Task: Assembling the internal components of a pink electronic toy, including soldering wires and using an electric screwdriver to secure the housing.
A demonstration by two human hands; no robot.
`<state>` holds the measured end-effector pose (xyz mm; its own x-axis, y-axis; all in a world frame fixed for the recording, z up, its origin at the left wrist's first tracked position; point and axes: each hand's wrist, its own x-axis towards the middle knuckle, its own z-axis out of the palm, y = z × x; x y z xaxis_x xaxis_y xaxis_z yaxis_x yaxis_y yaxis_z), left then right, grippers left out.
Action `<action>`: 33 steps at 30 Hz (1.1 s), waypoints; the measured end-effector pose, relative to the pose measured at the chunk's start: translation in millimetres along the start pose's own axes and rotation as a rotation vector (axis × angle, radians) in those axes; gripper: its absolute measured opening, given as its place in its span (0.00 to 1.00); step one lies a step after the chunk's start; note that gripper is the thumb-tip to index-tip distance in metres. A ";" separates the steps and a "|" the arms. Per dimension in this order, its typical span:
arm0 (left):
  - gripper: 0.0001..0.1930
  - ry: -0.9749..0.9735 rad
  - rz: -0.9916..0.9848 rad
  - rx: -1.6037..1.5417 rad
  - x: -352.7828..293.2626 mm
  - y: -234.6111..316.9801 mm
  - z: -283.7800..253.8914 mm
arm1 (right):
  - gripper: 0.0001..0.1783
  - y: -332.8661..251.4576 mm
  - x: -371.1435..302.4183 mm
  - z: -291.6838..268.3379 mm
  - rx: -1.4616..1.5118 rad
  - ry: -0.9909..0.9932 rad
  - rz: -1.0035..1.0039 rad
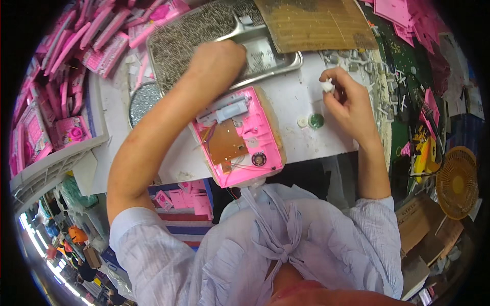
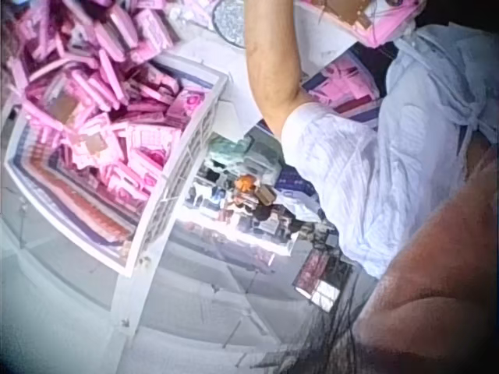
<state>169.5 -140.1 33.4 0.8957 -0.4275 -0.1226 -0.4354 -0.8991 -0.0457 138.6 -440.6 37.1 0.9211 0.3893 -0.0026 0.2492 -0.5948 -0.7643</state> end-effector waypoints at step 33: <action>0.15 0.111 -0.241 -2.238 -196.6 96.9 7.8 | 0.20 -82.5 -46.1 59.9 0.299 -0.446 -0.593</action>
<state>-49.5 -142.5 45.4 0.9339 -0.2591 -0.2463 0.3467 0.4885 0.8007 57.7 -367.3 61.6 0.4380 0.8638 0.2491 0.5111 -0.0113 -0.8595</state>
